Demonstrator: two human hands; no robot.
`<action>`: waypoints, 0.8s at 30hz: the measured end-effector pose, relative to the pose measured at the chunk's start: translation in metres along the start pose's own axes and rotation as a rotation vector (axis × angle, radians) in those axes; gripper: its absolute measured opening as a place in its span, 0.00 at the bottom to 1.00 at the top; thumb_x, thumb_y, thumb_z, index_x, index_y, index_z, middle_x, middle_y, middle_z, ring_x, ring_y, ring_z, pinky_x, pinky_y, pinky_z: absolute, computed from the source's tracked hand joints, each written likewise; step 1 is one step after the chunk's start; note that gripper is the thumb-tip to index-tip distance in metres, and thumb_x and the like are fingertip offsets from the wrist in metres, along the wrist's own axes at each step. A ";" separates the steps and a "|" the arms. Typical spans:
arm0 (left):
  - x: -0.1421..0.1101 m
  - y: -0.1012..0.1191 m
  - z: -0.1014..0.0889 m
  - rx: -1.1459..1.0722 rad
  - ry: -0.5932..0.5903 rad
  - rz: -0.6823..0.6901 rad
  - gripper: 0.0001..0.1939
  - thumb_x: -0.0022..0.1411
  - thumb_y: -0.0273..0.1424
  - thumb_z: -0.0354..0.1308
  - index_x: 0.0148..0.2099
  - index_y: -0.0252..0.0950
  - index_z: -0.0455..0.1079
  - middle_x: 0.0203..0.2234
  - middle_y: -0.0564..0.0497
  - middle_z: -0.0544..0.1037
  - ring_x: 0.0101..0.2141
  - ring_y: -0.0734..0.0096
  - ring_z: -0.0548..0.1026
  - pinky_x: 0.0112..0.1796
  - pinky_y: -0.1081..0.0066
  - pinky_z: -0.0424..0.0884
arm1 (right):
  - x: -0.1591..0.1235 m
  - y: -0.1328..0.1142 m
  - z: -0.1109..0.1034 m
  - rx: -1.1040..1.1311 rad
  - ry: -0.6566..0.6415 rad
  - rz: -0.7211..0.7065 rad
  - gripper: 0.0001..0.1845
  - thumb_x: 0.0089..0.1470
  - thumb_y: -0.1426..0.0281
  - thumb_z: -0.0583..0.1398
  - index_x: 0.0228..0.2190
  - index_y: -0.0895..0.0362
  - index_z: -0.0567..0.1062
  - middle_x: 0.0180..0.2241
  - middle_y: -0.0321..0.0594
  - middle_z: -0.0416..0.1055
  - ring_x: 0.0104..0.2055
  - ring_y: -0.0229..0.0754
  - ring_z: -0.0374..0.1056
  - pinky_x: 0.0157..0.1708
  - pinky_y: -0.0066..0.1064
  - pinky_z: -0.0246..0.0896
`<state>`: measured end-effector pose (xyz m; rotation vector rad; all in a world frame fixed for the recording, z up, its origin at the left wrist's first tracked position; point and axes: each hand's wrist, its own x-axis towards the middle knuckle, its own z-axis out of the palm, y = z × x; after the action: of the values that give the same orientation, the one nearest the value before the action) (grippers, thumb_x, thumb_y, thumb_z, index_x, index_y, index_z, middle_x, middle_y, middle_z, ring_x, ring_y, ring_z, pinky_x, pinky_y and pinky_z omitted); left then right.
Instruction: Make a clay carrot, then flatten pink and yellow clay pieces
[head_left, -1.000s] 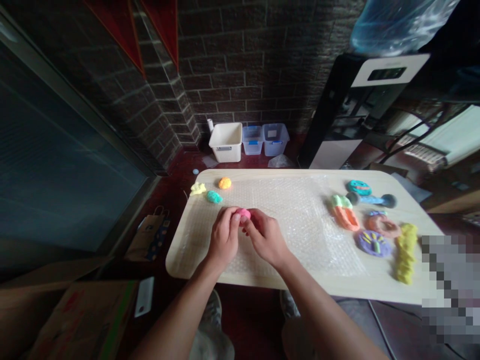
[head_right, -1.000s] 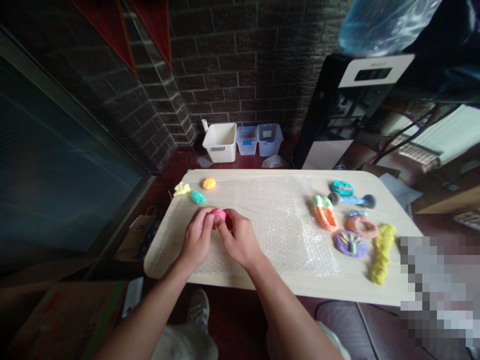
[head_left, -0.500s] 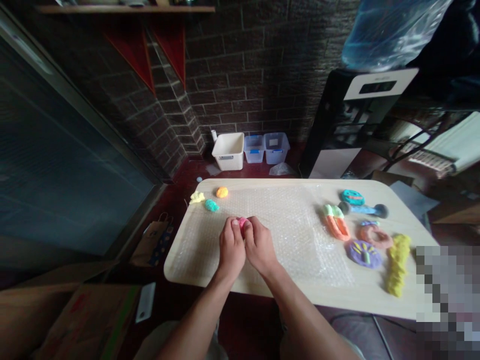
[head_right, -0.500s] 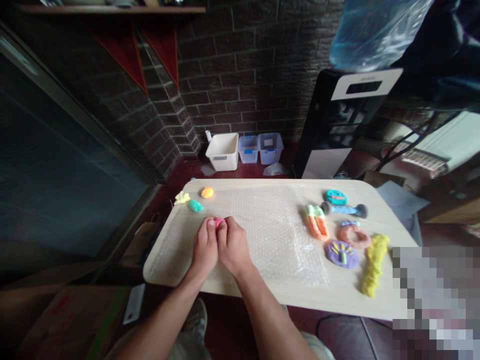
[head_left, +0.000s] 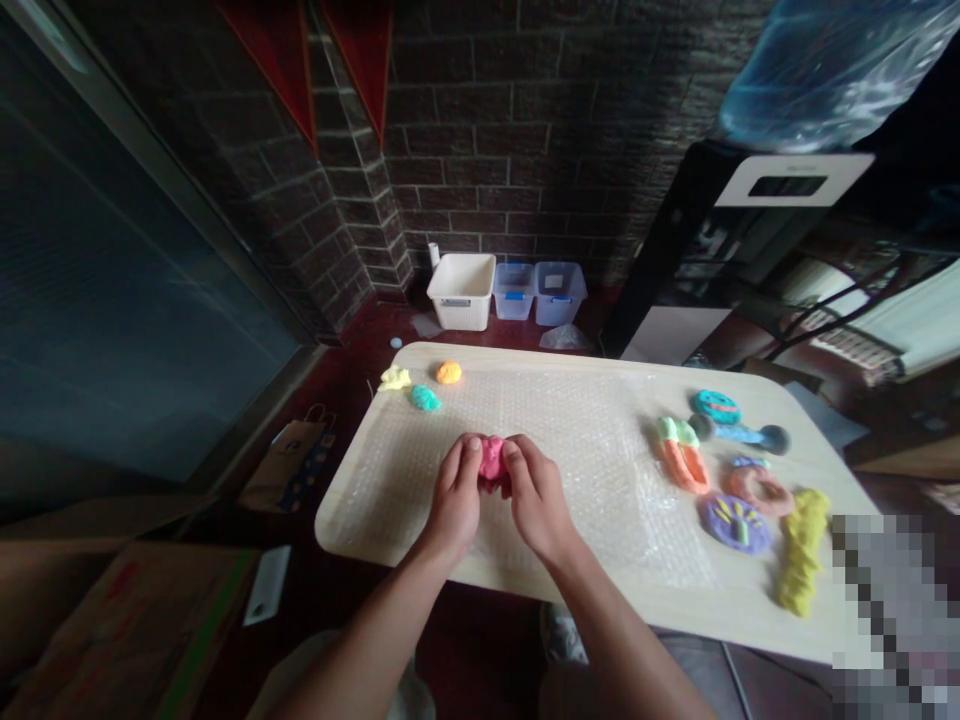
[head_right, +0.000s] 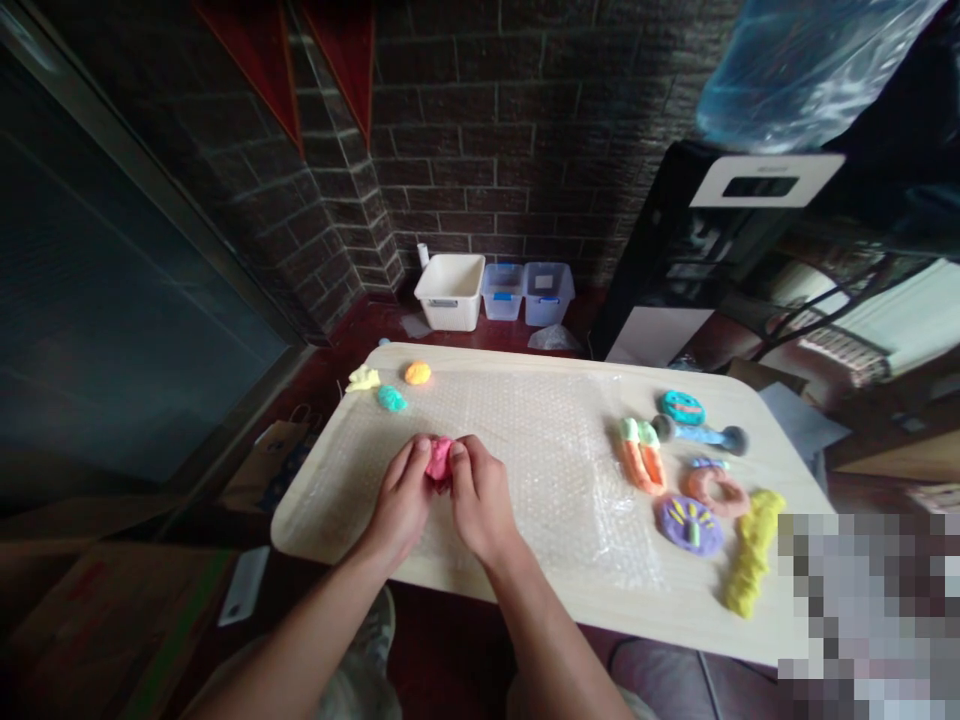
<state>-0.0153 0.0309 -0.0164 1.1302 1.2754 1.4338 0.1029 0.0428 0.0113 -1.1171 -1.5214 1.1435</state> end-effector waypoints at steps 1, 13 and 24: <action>0.001 0.004 -0.001 -0.038 -0.018 -0.002 0.20 0.77 0.49 0.48 0.41 0.39 0.68 0.31 0.51 0.74 0.29 0.71 0.71 0.31 0.71 0.71 | 0.001 -0.001 0.000 0.027 0.002 0.005 0.24 0.75 0.56 0.49 0.28 0.53 0.69 0.24 0.36 0.71 0.26 0.40 0.67 0.30 0.32 0.61; 0.003 0.014 -0.029 0.286 -0.107 0.106 0.12 0.76 0.39 0.54 0.52 0.39 0.73 0.42 0.45 0.83 0.40 0.61 0.82 0.41 0.65 0.76 | 0.008 -0.004 0.001 -0.034 -0.033 0.025 0.20 0.69 0.52 0.59 0.37 0.56 0.77 0.32 0.41 0.78 0.30 0.42 0.73 0.28 0.30 0.64; 0.002 0.025 -0.024 0.515 -0.161 0.298 0.13 0.78 0.32 0.44 0.44 0.40 0.69 0.38 0.46 0.80 0.41 0.60 0.79 0.45 0.63 0.73 | 0.001 -0.002 -0.003 -0.368 -0.103 -0.030 0.22 0.72 0.55 0.53 0.27 0.53 0.68 0.20 0.35 0.70 0.22 0.39 0.65 0.26 0.31 0.58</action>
<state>-0.0406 0.0262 0.0075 1.8058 1.4464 1.2153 0.1050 0.0442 0.0140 -1.2867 -1.8750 0.9335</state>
